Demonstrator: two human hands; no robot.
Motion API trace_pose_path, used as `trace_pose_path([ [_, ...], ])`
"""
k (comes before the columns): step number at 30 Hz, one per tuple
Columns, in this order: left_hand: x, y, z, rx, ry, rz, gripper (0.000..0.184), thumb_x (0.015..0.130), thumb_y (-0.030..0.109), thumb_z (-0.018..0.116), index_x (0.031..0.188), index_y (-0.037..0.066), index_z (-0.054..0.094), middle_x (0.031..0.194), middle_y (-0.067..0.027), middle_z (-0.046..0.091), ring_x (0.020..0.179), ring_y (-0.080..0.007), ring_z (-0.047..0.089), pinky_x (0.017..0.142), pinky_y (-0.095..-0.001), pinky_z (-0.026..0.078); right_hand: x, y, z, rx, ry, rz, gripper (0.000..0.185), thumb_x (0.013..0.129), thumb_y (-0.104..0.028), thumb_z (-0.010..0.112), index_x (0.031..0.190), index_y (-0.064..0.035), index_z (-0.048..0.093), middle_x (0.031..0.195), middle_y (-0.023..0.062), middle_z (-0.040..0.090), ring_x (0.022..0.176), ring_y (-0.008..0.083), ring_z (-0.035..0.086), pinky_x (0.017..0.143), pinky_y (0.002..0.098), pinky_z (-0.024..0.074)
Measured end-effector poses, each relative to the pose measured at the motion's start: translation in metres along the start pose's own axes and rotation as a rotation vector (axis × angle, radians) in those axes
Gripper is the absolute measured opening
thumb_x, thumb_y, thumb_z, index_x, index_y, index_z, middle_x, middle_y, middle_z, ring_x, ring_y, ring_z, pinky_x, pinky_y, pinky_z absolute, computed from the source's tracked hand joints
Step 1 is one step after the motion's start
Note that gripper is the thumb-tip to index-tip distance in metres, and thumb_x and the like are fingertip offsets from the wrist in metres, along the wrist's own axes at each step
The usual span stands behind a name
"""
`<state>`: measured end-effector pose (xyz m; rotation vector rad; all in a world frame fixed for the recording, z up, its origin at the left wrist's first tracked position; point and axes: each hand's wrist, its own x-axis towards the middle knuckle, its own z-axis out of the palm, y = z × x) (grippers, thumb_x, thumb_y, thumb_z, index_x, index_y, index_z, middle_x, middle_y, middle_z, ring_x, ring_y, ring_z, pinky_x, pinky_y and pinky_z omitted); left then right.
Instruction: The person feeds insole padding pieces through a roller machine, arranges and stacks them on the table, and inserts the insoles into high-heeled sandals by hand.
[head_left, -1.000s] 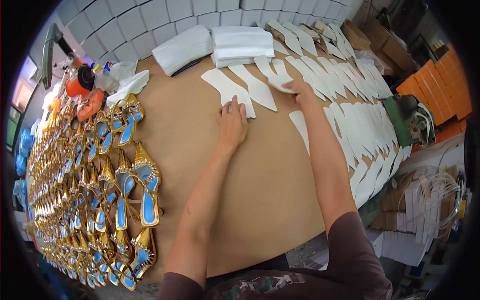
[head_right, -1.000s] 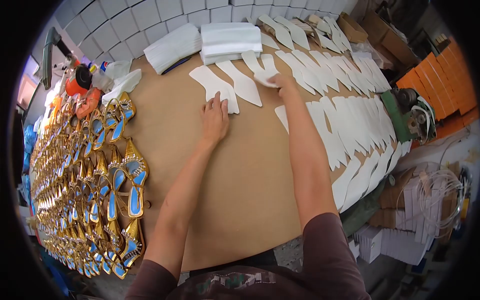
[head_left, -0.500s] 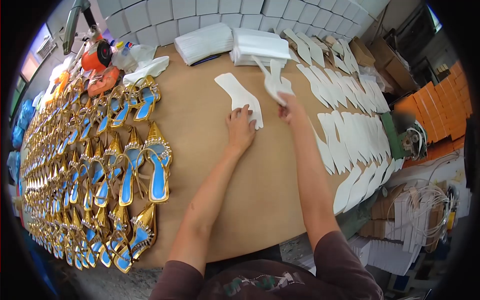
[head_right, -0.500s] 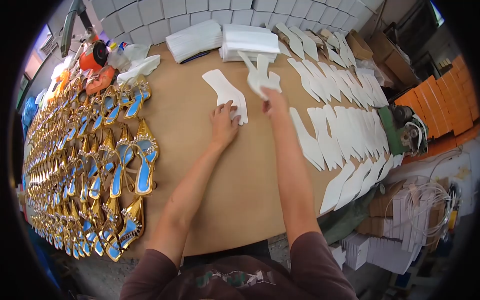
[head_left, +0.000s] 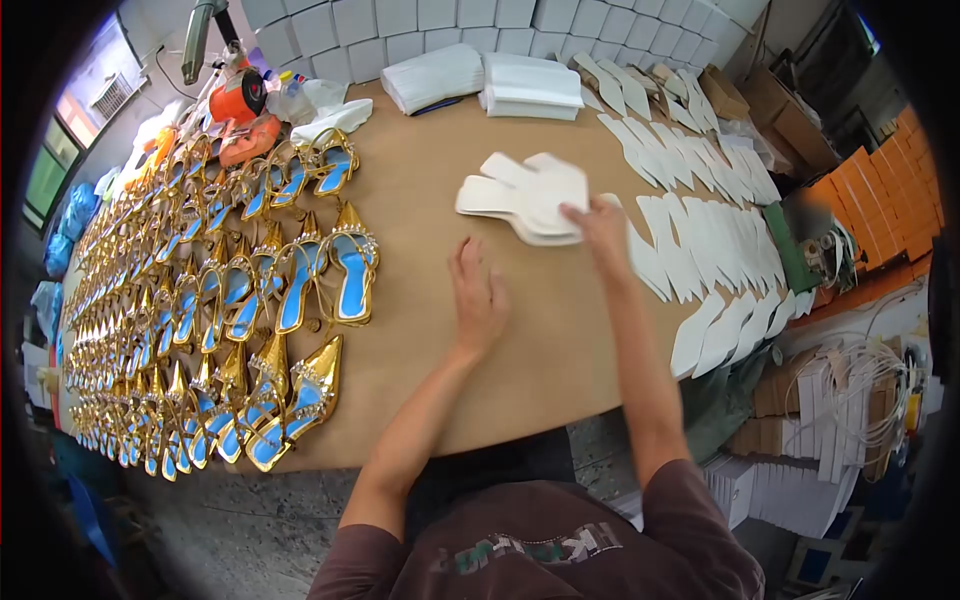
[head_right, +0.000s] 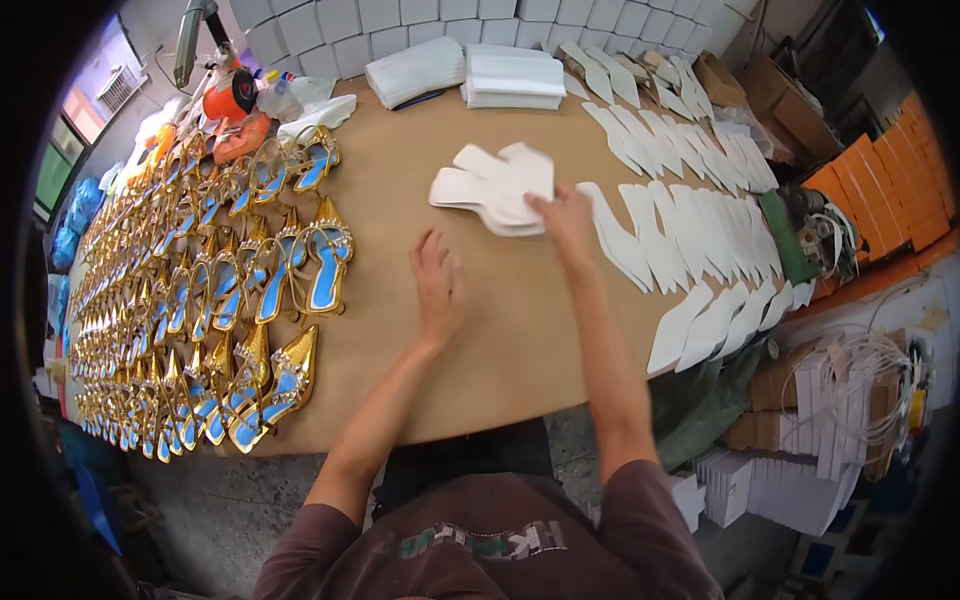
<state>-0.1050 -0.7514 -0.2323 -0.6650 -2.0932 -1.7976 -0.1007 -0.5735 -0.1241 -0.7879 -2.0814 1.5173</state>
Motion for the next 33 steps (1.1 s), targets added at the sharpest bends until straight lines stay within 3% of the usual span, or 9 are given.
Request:
trace_pose_path([
  [6,-0.057,0.036,-0.085,0.321,-0.132,0.012,0.057,0.089,0.001,0.061,0.142,-0.003,0.041,0.143,-0.0239,0.044,0.128,-0.0393,0.048,0.104,-0.0408,0.043,-0.103,-0.078,-0.083,-0.647,-0.286,-0.536,0.032,0.086,-0.016,0.069,0.110,0.0057,0.067,0.103,0.0141,0.071,0.092,0.0320,0.067,0.082,0.0339,0.0522],
  [8,-0.076,0.036,-0.101,0.426,-0.166,-0.002,0.056,0.089,0.001,0.062,0.141,-0.003,0.042,0.143,-0.0243,0.044,0.127,-0.0402,0.049,0.105,-0.0415,0.044,-0.132,-0.005,-0.085,-0.790,-0.269,-1.033,0.038,0.080,-0.017,0.068,0.114,-0.0035,0.065,0.108,0.0116,0.068,0.098,0.0333,0.065,0.085,0.0383,0.0519],
  [11,-0.106,0.029,-0.115,0.465,-0.235,-0.068,0.055,0.089,0.001,0.062,0.140,-0.004,0.043,0.144,-0.0251,0.043,0.129,-0.0414,0.048,0.106,-0.0424,0.043,-0.201,0.040,-0.092,-0.826,-0.652,-0.816,0.046,0.085,-0.031,0.072,0.121,-0.0041,0.063,0.118,0.0128,0.066,0.110,0.0345,0.063,0.093,0.0406,0.0511],
  [16,-0.111,0.038,-0.111,0.473,-0.375,-0.145,0.053,0.089,0.001,0.062,0.138,-0.005,0.043,0.145,-0.0260,0.042,0.129,-0.0425,0.048,0.107,-0.0435,0.043,-0.164,0.049,-0.127,-0.546,-0.081,-0.406,0.040,0.082,-0.013,0.076,0.118,-0.0011,0.065,0.114,0.0150,0.069,0.099,0.0315,0.066,0.085,0.0367,0.0538],
  [19,-0.104,0.043,-0.094,0.458,-0.428,-0.077,0.051,0.089,0.001,0.062,0.136,-0.006,0.045,0.146,-0.0273,0.041,0.132,-0.0441,0.046,0.109,-0.0448,0.041,-0.130,0.053,-0.126,-0.595,-0.027,-0.323,0.033,0.085,-0.004,0.071,0.116,0.0028,0.066,0.107,0.0126,0.070,0.090,0.0238,0.066,0.081,0.0325,0.0535],
  [21,-0.102,0.049,-0.088,0.439,-0.472,-0.129,0.050,0.088,0.002,0.063,0.135,-0.006,0.045,0.146,-0.0284,0.040,0.134,-0.0462,0.043,0.111,-0.0472,0.039,-0.089,0.058,-0.131,-0.276,-0.071,0.045,0.032,0.088,-0.002,0.067,0.119,0.0032,0.064,0.102,0.0095,0.071,0.085,0.0175,0.065,0.076,0.0286,0.0535],
  [25,-0.099,0.056,-0.085,0.500,-0.534,-0.122,0.049,0.089,0.002,0.062,0.134,-0.008,0.045,0.146,-0.0291,0.040,0.135,-0.0476,0.041,0.111,-0.0491,0.038,0.079,0.098,-0.172,0.243,0.067,0.039,0.037,0.088,0.000,0.064,0.124,0.0043,0.059,0.091,0.0115,0.069,0.069,0.0157,0.062,0.064,0.0234,0.0498],
  [28,-0.098,0.052,-0.082,0.571,-0.552,-0.144,0.051,0.088,0.004,0.064,0.134,-0.009,0.044,0.143,-0.0289,0.042,0.135,-0.0471,0.041,0.111,-0.0502,0.038,0.203,0.103,-0.199,-0.352,0.315,0.111,0.035,0.081,-0.014,0.072,0.111,0.0037,0.068,0.088,0.0133,0.073,0.073,0.0198,0.066,0.071,0.0318,0.0551],
  [33,-0.093,0.060,-0.072,0.582,-0.515,-0.149,0.058,0.086,0.007,0.067,0.136,-0.007,0.043,0.140,-0.0273,0.045,0.134,-0.0464,0.042,0.111,-0.0509,0.038,0.342,0.170,-0.229,-0.641,0.400,0.253,0.038,0.080,-0.028,0.078,0.106,-0.0007,0.072,0.090,0.0151,0.073,0.075,0.0227,0.067,0.075,0.0357,0.0549],
])
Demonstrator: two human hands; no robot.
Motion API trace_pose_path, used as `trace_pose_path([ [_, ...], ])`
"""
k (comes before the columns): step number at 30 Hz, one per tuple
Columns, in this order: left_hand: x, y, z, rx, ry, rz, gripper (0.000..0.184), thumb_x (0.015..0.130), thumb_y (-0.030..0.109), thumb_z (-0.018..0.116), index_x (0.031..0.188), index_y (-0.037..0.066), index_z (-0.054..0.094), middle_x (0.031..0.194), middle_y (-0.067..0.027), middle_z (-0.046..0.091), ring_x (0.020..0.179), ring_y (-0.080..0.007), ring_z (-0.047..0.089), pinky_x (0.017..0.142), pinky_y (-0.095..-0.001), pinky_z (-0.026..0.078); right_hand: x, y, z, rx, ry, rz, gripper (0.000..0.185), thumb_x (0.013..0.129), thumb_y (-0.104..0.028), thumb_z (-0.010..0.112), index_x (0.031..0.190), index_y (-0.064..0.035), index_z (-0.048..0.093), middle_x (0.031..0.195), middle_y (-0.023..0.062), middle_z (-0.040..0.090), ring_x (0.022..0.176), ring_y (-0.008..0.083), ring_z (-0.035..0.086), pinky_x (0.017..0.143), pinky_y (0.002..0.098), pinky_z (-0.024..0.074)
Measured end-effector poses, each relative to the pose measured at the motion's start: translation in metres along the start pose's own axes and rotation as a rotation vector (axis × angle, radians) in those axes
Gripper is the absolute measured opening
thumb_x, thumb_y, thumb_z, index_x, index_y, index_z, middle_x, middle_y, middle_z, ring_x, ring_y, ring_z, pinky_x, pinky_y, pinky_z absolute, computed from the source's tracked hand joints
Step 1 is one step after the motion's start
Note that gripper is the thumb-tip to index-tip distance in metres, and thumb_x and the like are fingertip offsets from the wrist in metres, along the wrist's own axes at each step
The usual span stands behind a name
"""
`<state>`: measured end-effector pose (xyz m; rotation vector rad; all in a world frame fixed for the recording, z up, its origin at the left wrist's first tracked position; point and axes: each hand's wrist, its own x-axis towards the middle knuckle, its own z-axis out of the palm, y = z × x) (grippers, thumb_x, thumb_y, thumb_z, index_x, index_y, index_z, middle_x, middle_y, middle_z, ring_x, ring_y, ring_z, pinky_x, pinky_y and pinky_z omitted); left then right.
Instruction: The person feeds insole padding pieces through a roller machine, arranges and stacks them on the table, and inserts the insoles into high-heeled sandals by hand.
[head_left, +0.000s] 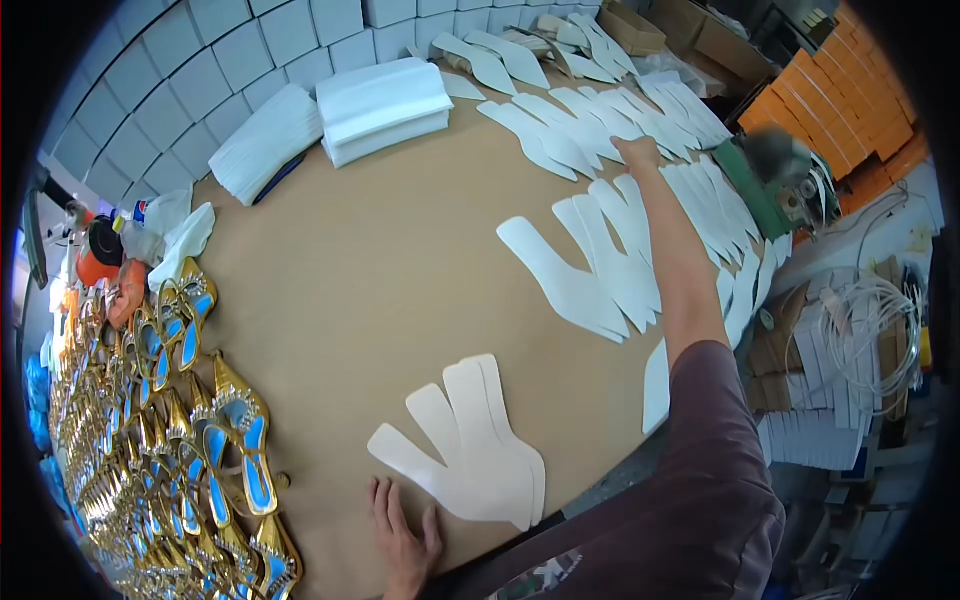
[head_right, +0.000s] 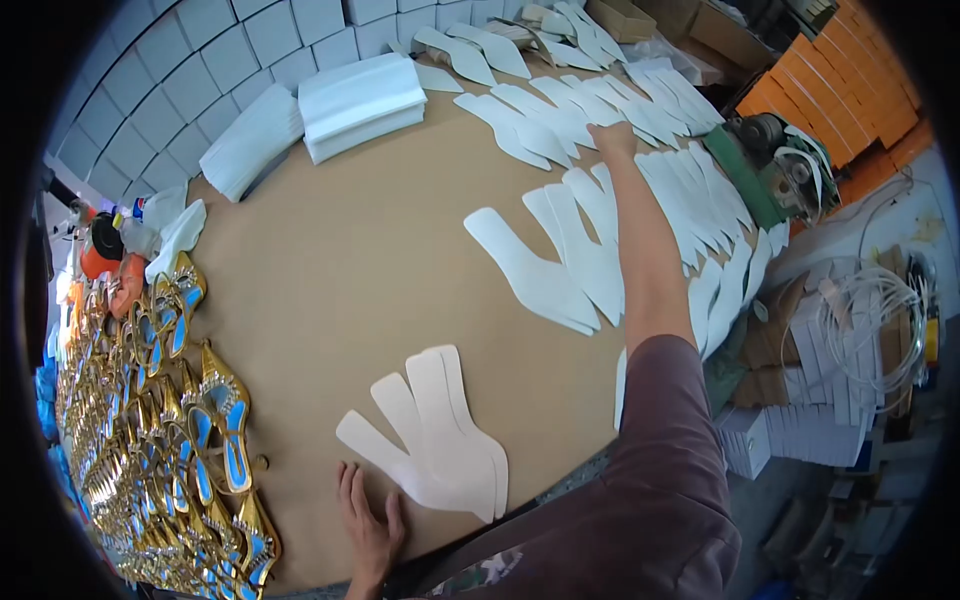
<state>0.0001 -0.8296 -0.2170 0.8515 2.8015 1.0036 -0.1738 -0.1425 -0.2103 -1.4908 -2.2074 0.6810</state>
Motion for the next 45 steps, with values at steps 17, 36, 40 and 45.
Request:
trace_pose_path([
  [17,0.003,0.000,0.002,-0.059,0.008,-0.013,0.065,0.084,0.009,0.069,0.140,-0.005,0.040,0.142,-0.0253,0.044,0.137,-0.0470,0.040,0.111,-0.0527,0.036,-0.025,-0.053,0.052,0.375,0.152,0.324,0.039,0.079,-0.019,0.076,0.108,0.0059,0.066,0.098,0.0204,0.070,0.080,0.0275,0.067,0.070,0.0361,0.0560],
  [36,-0.001,-0.021,0.003,-0.146,0.076,0.031,0.059,0.085,0.005,0.067,0.138,-0.006,0.042,0.136,-0.0250,0.051,0.130,-0.0466,0.047,0.107,-0.0508,0.042,-0.099,-0.093,0.123,1.094,-0.045,0.347,0.036,0.081,-0.003,0.053,0.113,0.0120,0.058,0.105,0.0219,0.065,0.081,0.0296,0.066,0.057,0.0357,0.0563],
  [40,0.000,-0.020,-0.001,-0.180,0.087,0.028,0.057,0.086,0.005,0.066,0.138,-0.006,0.043,0.134,-0.0246,0.052,0.129,-0.0461,0.048,0.107,-0.0499,0.042,-0.140,-0.085,0.130,1.208,-0.279,0.357,0.029,0.085,0.003,0.056,0.112,0.0122,0.059,0.104,0.0232,0.063,0.084,0.0333,0.066,0.061,0.0391,0.0574],
  [45,0.010,-0.022,-0.014,-0.384,0.010,-0.163,0.049,0.091,0.008,0.060,0.136,-0.006,0.047,0.133,-0.0238,0.054,0.126,-0.0402,0.052,0.107,-0.0447,0.042,-0.189,-0.077,0.097,1.081,-0.477,0.311,0.027,0.086,-0.003,0.059,0.109,0.0109,0.060,0.100,0.0216,0.064,0.083,0.0303,0.067,0.060,0.0373,0.0566],
])
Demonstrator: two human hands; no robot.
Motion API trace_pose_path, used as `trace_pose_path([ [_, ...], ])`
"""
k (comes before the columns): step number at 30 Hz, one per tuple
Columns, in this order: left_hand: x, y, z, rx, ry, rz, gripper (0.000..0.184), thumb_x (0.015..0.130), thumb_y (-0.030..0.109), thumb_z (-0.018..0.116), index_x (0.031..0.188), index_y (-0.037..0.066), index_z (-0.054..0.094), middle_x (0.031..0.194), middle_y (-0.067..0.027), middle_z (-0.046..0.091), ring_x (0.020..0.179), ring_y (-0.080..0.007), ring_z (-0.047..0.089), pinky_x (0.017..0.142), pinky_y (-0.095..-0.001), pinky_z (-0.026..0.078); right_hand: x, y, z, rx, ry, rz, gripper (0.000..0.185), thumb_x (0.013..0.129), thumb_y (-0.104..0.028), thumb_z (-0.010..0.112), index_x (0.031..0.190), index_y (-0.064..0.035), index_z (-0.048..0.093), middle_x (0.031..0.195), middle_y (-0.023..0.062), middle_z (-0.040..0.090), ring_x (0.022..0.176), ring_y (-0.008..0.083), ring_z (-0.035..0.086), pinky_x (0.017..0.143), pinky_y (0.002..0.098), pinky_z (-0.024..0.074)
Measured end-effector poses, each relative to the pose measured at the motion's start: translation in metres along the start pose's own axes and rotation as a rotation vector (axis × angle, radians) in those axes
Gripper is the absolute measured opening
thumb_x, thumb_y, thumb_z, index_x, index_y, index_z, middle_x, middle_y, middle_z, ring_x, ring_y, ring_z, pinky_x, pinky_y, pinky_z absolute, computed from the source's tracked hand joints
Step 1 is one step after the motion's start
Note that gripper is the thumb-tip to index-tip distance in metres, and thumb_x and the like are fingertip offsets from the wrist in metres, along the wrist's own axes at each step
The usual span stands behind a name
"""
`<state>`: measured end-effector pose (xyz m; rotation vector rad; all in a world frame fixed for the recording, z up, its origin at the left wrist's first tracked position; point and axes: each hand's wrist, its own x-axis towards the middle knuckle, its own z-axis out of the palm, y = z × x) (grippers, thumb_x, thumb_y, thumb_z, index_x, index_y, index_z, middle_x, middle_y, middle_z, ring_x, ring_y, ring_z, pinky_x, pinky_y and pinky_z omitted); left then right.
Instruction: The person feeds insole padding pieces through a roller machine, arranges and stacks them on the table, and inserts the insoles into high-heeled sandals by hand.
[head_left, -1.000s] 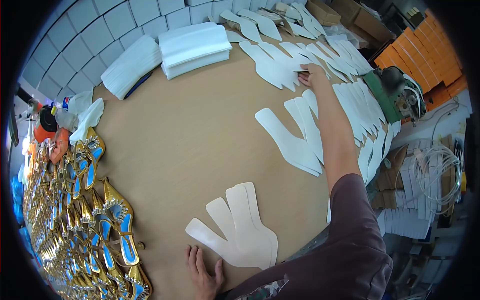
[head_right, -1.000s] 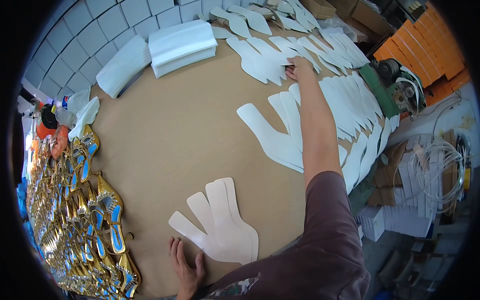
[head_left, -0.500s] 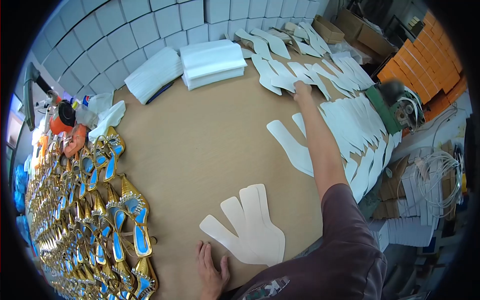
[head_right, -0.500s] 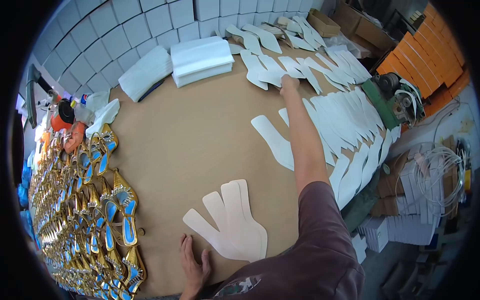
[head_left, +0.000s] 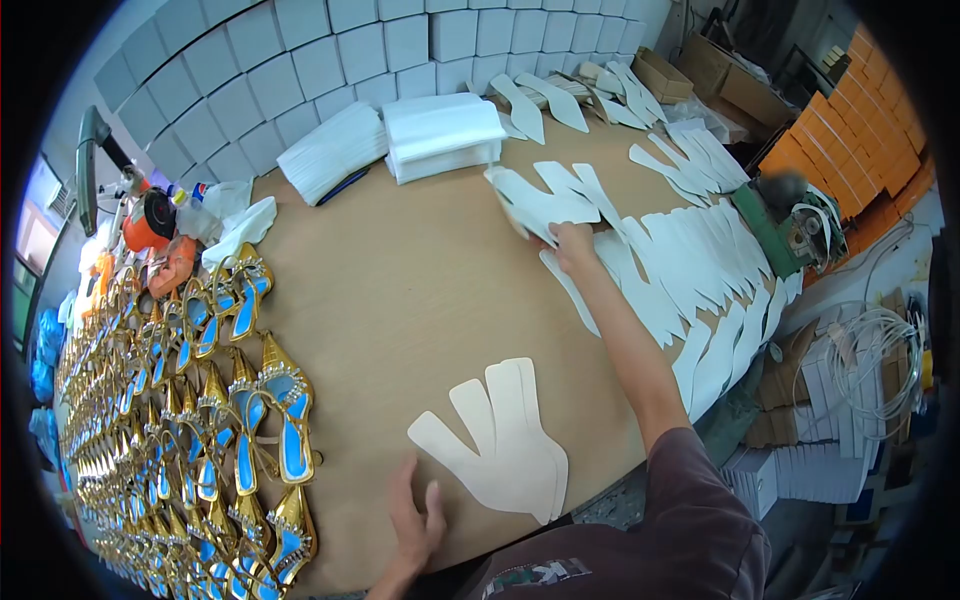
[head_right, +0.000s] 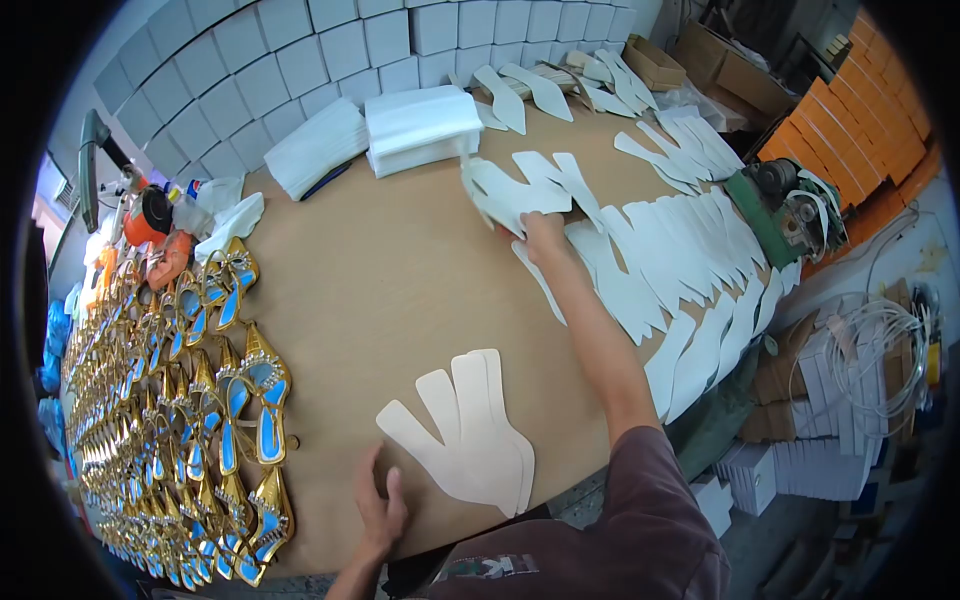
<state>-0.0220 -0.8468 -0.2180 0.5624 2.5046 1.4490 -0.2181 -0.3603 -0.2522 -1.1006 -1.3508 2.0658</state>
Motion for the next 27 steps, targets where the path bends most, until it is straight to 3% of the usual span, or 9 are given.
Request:
trace_pose_path([
  [3,0.056,0.033,-0.005,-0.395,0.014,-0.137,0.043,0.101,0.018,0.049,0.138,-0.005,0.046,0.134,-0.0206,0.055,0.120,-0.0309,0.056,0.105,-0.0388,0.044,-0.030,-0.004,0.001,-0.113,-0.110,0.068,0.026,0.088,-0.007,0.061,0.107,0.0100,0.062,0.097,0.0204,0.065,0.083,0.0280,0.067,0.059,0.0360,0.0560],
  [4,0.084,0.028,0.002,-0.534,0.014,-0.061,0.044,0.105,0.029,0.046,0.137,-0.002,0.048,0.136,-0.0163,0.052,0.122,-0.0278,0.055,0.104,-0.0379,0.044,-0.044,-0.002,0.004,-0.151,-0.150,0.088,0.026,0.088,-0.009,0.062,0.106,0.0097,0.062,0.096,0.0200,0.065,0.082,0.0272,0.067,0.058,0.0356,0.0558],
  [7,0.163,0.046,0.013,-0.865,0.002,-0.315,0.053,0.103,0.034,0.052,0.140,-0.003,0.043,0.139,-0.0166,0.049,0.119,-0.0276,0.056,0.101,-0.0378,0.047,-0.077,0.001,0.030,-0.266,-0.269,0.147,0.026,0.089,-0.013,0.064,0.104,0.0087,0.063,0.092,0.0188,0.066,0.082,0.0250,0.067,0.057,0.0342,0.0552],
  [11,0.218,0.034,0.031,-0.539,0.208,-0.239,0.055,0.100,0.031,0.059,0.138,-0.005,0.045,0.137,-0.0192,0.050,0.113,-0.0266,0.058,0.097,-0.0361,0.048,-0.119,0.013,0.054,-0.426,-0.408,0.234,0.028,0.091,-0.019,0.067,0.101,0.0074,0.065,0.088,0.0172,0.068,0.081,0.0219,0.067,0.056,0.0324,0.0544],
  [16,0.219,0.004,0.024,-0.097,0.362,-0.005,0.048,0.099,0.027,0.058,0.135,-0.003,0.051,0.138,-0.0230,0.050,0.116,-0.0345,0.057,0.096,-0.0383,0.048,-0.174,0.022,0.063,-0.586,-0.536,0.356,0.031,0.092,-0.024,0.070,0.098,0.0062,0.067,0.084,0.0156,0.069,0.080,0.0189,0.068,0.055,0.0307,0.0535],
  [18,0.217,-0.007,0.021,0.081,0.419,0.096,0.044,0.098,0.025,0.058,0.134,-0.002,0.053,0.139,-0.0239,0.049,0.119,-0.0365,0.056,0.096,-0.0392,0.048,-0.203,-0.009,0.041,-1.120,-0.421,-0.191,0.030,0.093,-0.027,0.067,0.084,0.0022,0.068,0.067,0.0130,0.065,0.071,0.0234,0.067,0.059,0.0350,0.0529],
  [21,0.217,0.008,0.032,0.060,0.349,0.090,0.039,0.098,0.022,0.059,0.131,0.001,0.058,0.142,-0.0253,0.047,0.129,-0.0420,0.048,0.105,-0.0447,0.043,-0.146,0.003,0.027,-1.232,0.147,-0.688,0.030,0.088,-0.030,0.069,0.087,0.0000,0.066,0.084,0.0160,0.071,0.078,0.0339,0.067,0.075,0.0426,0.0521],
  [23,0.227,0.004,0.049,0.376,0.353,0.338,0.038,0.097,0.022,0.059,0.130,0.003,0.060,0.145,-0.0255,0.045,0.139,-0.0473,0.036,0.115,-0.0555,0.029,-0.110,0.003,0.032,-1.449,0.153,-0.446,0.032,0.084,-0.031,0.073,0.095,-0.0005,0.068,0.092,0.0165,0.072,0.084,0.0332,0.068,0.075,0.0415,0.0537],
  [27,0.232,-0.014,0.057,0.501,0.233,0.221,0.038,0.097,0.022,0.058,0.129,0.003,0.060,0.146,-0.0254,0.044,0.141,-0.0508,0.029,0.116,-0.0624,0.020,-0.094,-0.002,0.039,-1.360,0.128,-0.268,0.038,0.079,-0.032,0.078,0.095,0.0006,0.069,0.093,0.0175,0.072,0.087,0.0337,0.068,0.077,0.0415,0.0545],
])
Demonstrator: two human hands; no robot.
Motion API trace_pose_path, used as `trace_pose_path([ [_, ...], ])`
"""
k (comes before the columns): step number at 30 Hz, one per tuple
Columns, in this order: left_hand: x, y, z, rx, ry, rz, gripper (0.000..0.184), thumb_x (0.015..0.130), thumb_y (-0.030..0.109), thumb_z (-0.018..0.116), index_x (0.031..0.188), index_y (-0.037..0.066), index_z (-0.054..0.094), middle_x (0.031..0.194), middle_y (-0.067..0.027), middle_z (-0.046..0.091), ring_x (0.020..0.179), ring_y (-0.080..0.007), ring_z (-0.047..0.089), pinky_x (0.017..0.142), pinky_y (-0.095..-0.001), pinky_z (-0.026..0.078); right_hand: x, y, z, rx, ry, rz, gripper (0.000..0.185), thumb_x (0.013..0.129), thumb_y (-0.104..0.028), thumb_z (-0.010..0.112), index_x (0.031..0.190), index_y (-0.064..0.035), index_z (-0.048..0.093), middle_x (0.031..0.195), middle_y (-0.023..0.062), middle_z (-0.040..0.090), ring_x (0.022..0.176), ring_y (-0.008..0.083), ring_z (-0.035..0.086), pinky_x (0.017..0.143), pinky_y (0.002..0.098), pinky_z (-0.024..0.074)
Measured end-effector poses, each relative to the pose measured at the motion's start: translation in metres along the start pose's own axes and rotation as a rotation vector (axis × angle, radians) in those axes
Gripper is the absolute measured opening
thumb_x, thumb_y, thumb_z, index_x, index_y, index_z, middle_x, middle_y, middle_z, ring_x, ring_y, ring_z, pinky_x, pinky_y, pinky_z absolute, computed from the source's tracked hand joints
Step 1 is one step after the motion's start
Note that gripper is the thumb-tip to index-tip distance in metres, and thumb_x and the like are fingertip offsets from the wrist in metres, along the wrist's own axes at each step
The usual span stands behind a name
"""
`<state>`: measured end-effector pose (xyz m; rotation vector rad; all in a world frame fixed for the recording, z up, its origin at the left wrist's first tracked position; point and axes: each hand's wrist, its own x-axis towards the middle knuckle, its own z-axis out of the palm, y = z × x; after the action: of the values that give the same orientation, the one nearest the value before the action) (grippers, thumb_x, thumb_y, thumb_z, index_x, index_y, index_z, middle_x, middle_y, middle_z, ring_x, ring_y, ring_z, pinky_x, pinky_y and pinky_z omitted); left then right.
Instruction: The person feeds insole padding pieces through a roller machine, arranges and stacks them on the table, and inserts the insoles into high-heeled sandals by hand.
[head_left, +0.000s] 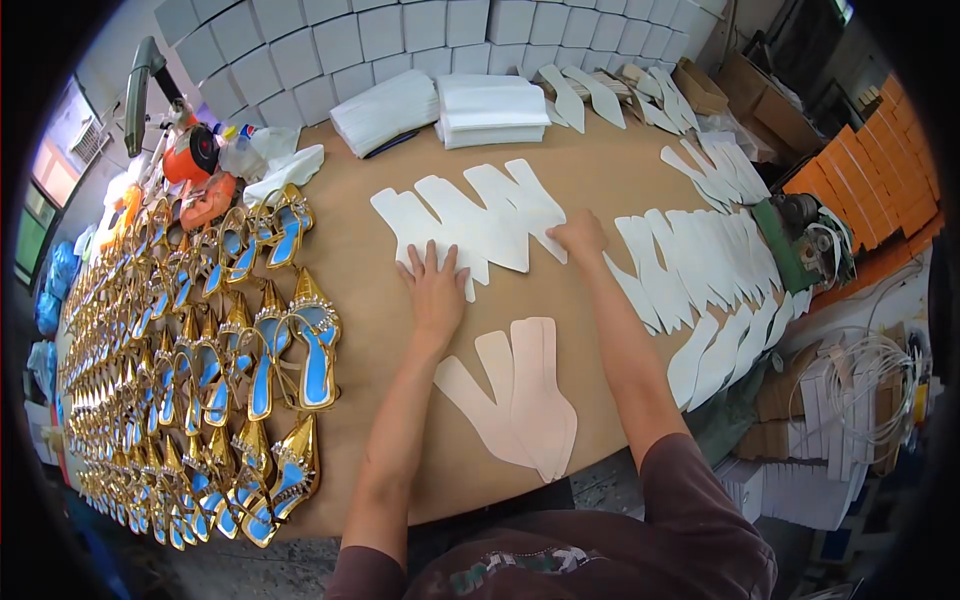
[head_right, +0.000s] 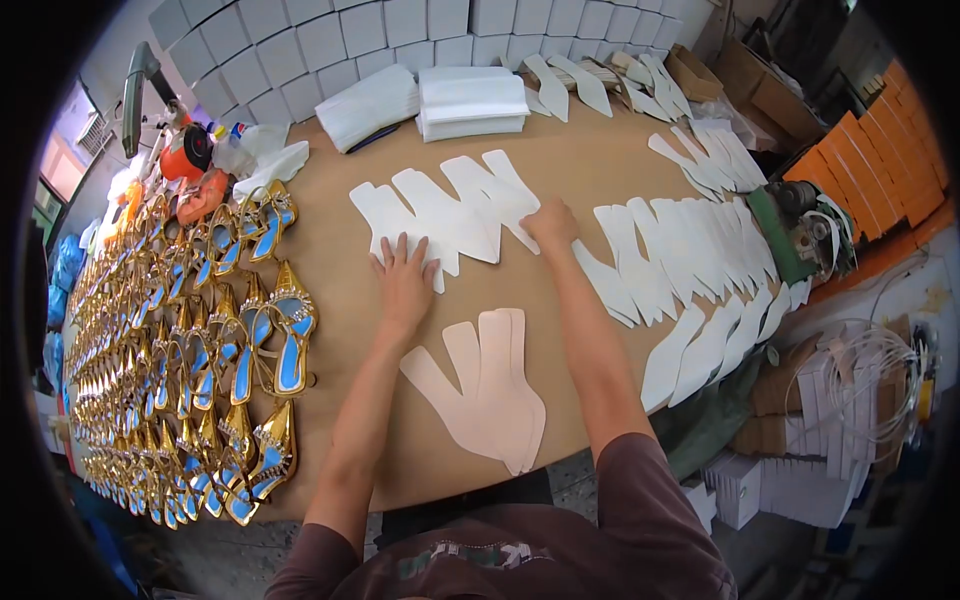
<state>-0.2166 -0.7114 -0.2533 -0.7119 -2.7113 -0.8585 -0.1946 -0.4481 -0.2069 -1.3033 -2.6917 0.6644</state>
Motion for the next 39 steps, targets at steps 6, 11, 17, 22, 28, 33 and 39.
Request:
trace_pose_path([
  [6,-0.008,-0.013,-0.004,0.059,-0.053,-0.003,0.037,0.097,0.020,0.057,0.129,0.001,0.060,0.147,-0.0251,0.043,0.142,-0.0541,0.024,0.116,-0.0674,0.015,0.020,0.008,0.007,0.048,-0.100,0.052,0.043,0.071,-0.031,0.085,0.093,0.0026,0.070,0.093,0.0179,0.072,0.086,0.0304,0.069,0.077,0.0411,0.0556],
  [11,-0.007,-0.020,-0.009,0.092,-0.050,-0.127,0.035,0.096,0.016,0.055,0.126,-0.001,0.061,0.146,-0.0250,0.044,0.143,-0.0550,0.023,0.116,-0.0666,0.015,0.004,-0.007,0.032,-0.052,-0.042,-0.139,0.041,0.069,-0.027,0.088,0.090,0.0034,0.071,0.091,0.0167,0.072,0.084,0.0283,0.070,0.076,0.0401,0.0558],
  [17,-0.013,-0.030,-0.005,-0.158,0.099,-0.147,0.033,0.093,0.011,0.055,0.123,-0.002,0.061,0.145,-0.0238,0.046,0.143,-0.0545,0.023,0.117,-0.0676,0.014,-0.008,-0.025,0.011,0.108,-0.144,-0.031,0.040,0.069,-0.024,0.088,0.093,0.0031,0.071,0.088,0.0160,0.072,0.081,0.0274,0.070,0.076,0.0391,0.0556],
  [22,-0.015,-0.026,-0.009,0.050,0.031,-0.016,0.029,0.093,0.009,0.055,0.120,0.003,0.064,0.142,-0.0181,0.051,0.142,-0.0522,0.028,0.115,-0.0687,0.017,-0.009,-0.030,0.019,0.085,-0.166,0.052,0.039,0.068,-0.022,0.088,0.093,0.0035,0.071,0.085,0.0156,0.071,0.080,0.0288,0.070,0.075,0.0378,0.0551],
  [28,-0.019,-0.026,-0.011,0.017,0.022,-0.047,0.032,0.092,0.008,0.055,0.122,0.005,0.064,0.141,-0.0167,0.054,0.142,-0.0522,0.029,0.115,-0.0710,0.013,0.039,-0.031,0.020,-0.006,-0.124,-0.019,0.036,0.065,-0.015,0.089,0.089,0.0037,0.070,0.083,0.0146,0.070,0.073,0.0286,0.067,0.070,0.0367,0.0537],
  [33,-0.024,-0.025,-0.009,-0.030,0.058,-0.041,0.035,0.087,0.005,0.055,0.120,0.003,0.064,0.138,-0.0194,0.055,0.142,-0.0531,0.027,0.115,-0.0723,0.007,0.038,-0.043,0.011,-0.046,-0.152,-0.003,0.026,0.063,-0.004,0.087,0.078,0.0061,0.069,0.075,0.0136,0.065,0.061,0.0250,0.057,0.061,0.0349,0.0501],
  [39,-0.032,-0.031,-0.006,0.040,0.118,-0.041,0.032,0.087,0.005,0.056,0.117,0.003,0.066,0.138,-0.0197,0.056,0.142,-0.0528,0.028,0.113,-0.0755,0.006,0.021,-0.072,-0.001,-0.025,-0.184,-0.081,0.028,0.061,-0.002,0.083,0.083,0.0074,0.069,0.080,0.0151,0.067,0.067,0.0253,0.060,0.065,0.0350,0.0522],
])
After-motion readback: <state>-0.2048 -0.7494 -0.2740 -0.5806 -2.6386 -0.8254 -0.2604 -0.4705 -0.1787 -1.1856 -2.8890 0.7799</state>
